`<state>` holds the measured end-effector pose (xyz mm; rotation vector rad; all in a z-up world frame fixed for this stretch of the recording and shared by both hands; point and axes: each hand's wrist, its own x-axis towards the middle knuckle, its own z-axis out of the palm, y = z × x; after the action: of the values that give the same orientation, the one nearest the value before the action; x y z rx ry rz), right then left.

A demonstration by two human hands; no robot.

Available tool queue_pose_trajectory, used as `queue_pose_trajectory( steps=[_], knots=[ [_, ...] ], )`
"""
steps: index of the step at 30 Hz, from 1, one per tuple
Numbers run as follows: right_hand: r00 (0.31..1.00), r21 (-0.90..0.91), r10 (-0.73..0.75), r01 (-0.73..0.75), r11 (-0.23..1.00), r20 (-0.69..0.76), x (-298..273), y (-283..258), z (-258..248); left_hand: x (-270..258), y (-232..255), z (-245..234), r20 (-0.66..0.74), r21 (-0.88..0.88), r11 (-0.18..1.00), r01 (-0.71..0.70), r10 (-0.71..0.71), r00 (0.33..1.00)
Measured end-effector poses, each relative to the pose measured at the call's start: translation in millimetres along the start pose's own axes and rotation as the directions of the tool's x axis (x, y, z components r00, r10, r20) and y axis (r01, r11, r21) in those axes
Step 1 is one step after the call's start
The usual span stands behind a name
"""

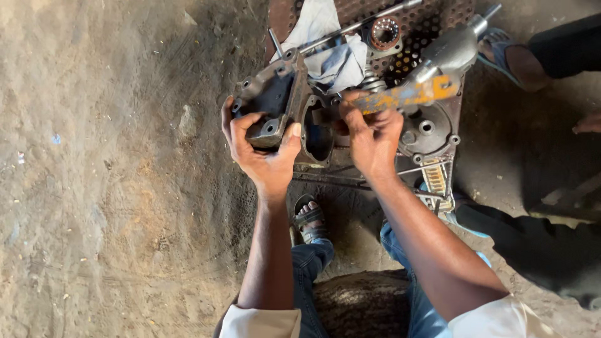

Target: The person cleans a metal engine casing using a white cloth and a yellow scraper. They wipe the exterior and interior surfaces, then use a red screwdriver to scrape out debris from the inside of the casing.

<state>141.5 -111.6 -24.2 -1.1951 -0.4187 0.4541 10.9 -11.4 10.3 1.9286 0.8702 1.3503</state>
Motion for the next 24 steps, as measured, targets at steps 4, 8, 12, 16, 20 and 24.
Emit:
queue_pose_trajectory(
  steps=[4, 8, 12, 16, 20, 24],
  knots=[
    [0.991, 0.079, 0.135, -0.135, 0.988, 0.000, 1.6, 0.2, 8.0, -1.1, -2.7, 0.1, 0.008, -0.002, 1.000, -0.001, 0.001, 1.000],
    [0.992, 0.089, 0.125, -0.128, 0.988, 0.029, 5.9, -1.8, 9.6, -0.6, -4.1, -1.2, 0.015, 0.003, 1.000, 0.001, -0.001, 1.000],
    [0.981, 0.099, 0.194, -0.194, 0.976, 0.006, 6.2, 0.1, 7.9, -1.2, -4.6, -1.6, 0.019, 0.011, 1.000, -0.003, 0.003, 1.000],
    [0.994, 0.126, 0.113, -0.111, 0.986, -0.009, 1.2, 6.4, 14.8, 0.0, -5.9, -1.9, 0.014, -0.004, 1.000, 0.013, -0.013, 1.000],
    [0.999, 0.039, 0.048, -0.048, 0.998, 0.007, -3.6, 10.1, 21.2, -1.8, -4.8, -3.0, 0.029, 0.014, 1.000, 0.013, -0.013, 0.999],
    [0.982, 0.136, 0.186, -0.183, 0.974, -0.015, -0.2, 5.1, 16.6, -1.9, -5.6, -3.0, 0.018, 0.027, 1.000, -0.002, 0.002, 1.000]
  ],
)
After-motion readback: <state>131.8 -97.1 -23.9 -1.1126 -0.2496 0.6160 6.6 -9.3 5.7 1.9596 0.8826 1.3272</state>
